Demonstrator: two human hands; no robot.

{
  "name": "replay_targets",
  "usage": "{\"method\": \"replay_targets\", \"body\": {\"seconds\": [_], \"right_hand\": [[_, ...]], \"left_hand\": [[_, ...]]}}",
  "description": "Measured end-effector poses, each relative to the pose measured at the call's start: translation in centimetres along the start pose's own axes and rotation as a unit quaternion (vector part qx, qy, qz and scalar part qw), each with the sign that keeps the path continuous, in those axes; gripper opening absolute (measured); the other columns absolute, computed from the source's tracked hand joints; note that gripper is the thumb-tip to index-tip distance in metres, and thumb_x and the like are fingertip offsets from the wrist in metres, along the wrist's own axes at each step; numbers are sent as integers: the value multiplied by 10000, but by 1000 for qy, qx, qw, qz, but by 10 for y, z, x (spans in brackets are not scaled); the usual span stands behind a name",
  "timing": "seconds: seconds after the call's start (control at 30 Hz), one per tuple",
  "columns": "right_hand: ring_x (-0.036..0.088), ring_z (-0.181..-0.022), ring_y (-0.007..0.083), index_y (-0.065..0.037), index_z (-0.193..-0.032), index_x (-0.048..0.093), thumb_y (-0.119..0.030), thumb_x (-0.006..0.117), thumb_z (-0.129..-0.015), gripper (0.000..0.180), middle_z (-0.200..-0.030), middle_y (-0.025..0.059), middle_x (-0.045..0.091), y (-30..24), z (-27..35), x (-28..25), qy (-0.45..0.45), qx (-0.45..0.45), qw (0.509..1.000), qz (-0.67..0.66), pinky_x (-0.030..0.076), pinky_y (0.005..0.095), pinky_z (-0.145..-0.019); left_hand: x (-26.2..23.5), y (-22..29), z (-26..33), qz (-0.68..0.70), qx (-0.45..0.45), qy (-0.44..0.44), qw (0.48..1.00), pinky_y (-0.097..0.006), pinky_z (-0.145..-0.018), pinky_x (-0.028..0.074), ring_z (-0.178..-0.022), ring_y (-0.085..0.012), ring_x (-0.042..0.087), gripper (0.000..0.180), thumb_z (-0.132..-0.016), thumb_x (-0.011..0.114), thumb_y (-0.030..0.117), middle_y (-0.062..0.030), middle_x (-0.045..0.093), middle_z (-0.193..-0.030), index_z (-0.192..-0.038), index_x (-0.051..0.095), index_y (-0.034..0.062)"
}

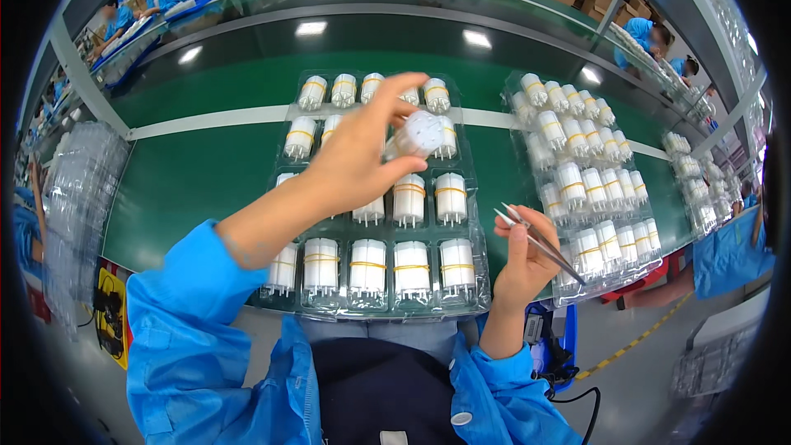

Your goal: The person uses tweezers to insert small white components into cylindrical white objects with yellow bands. They pick up each object from a tray, perform the insertion, and place it back into the tray. The process is repeated for multiple units.

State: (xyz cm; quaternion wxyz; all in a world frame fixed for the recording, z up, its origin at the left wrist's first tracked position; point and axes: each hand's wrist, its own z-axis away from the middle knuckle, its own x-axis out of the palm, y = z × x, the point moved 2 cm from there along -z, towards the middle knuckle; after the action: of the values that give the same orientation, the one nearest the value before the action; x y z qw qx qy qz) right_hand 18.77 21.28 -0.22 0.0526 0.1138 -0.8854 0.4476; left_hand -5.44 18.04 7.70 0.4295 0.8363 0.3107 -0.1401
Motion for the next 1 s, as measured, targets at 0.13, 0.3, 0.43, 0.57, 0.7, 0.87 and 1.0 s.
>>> {"method": "replay_targets", "body": {"seconds": [0.13, 0.3, 0.43, 0.57, 0.7, 0.87, 1.0], "right_hand": [[687, -858, 240, 79, -1093, 602, -78, 596, -937, 221, -999, 180, 647, -17, 6, 1, 44, 34, 998, -15, 580, 328, -760], [680, -804, 243, 75, -1074, 609, -130, 604, -932, 249, -957, 210, 681, -64, 17, 44, -84, 13, 981, -172, 566, 334, -739], [677, -836, 244, 50, -998, 662, -78, 674, -867, 183, -953, 191, 711, -86, 25, 76, -232, -17, 958, -168, 550, 326, -740], [678, -869, 238, 42, -971, 684, -29, 715, -819, 170, -947, 169, 720, -93, 35, 89, -264, 61, 952, -145, 537, 313, -745], [672, -849, 225, 38, -975, 684, -22, 708, -828, 160, -922, 160, 713, -88, 39, 93, -254, 60, 957, -127, 526, 300, -726], [664, -814, 204, 34, -982, 685, -6, 701, -834, 153, -907, 156, 703, -87, 39, 97, -262, 43, 958, -105, 512, 283, -697], [666, -803, 205, 35, -982, 686, -7, 701, -840, 149, -906, 161, 700, -86, 40, 98, -268, 33, 959, -90, 514, 280, -689]], "left_hand": [[-49, 51, 43, -56, -6, -23, 998, -356, -833, 471, -956, -264, 616, 539, -666, 832, 106, -132, 682, -1030, -1164, 650, 4], [-42, 86, 104, -76, -4, 10, 997, -389, -829, 476, -947, -326, 589, 579, -671, 786, 32, -175, 640, -1086, -1215, 599, -39], [-16, 81, 135, 51, -73, 96, 991, -363, -827, 486, -979, -322, 600, 604, -678, 736, -54, -194, 587, -1115, -1258, 568, -34], [-6, 74, 149, 58, -73, 173, 981, -356, -816, 490, -977, -319, 591, 614, -659, 705, -98, -198, 562, -1115, -1253, 571, -19], [-3, 72, 152, 40, -66, 194, 978, -361, -810, 493, -977, -314, 578, 632, -627, 666, -143, -189, 546, -1108, -1237, 572, -11], [0, 68, 154, 14, -41, 206, 978, -366, -801, 496, -975, -320, 568, 649, -609, 646, -167, -185, 533, -1115, -1233, 571, -8], [-1, 68, 152, -17, -20, 212, 977, -366, -790, 498, -972, -321, 565, 650, -606, 639, -176, -186, 529, -1111, -1230, 576, -6]]}}
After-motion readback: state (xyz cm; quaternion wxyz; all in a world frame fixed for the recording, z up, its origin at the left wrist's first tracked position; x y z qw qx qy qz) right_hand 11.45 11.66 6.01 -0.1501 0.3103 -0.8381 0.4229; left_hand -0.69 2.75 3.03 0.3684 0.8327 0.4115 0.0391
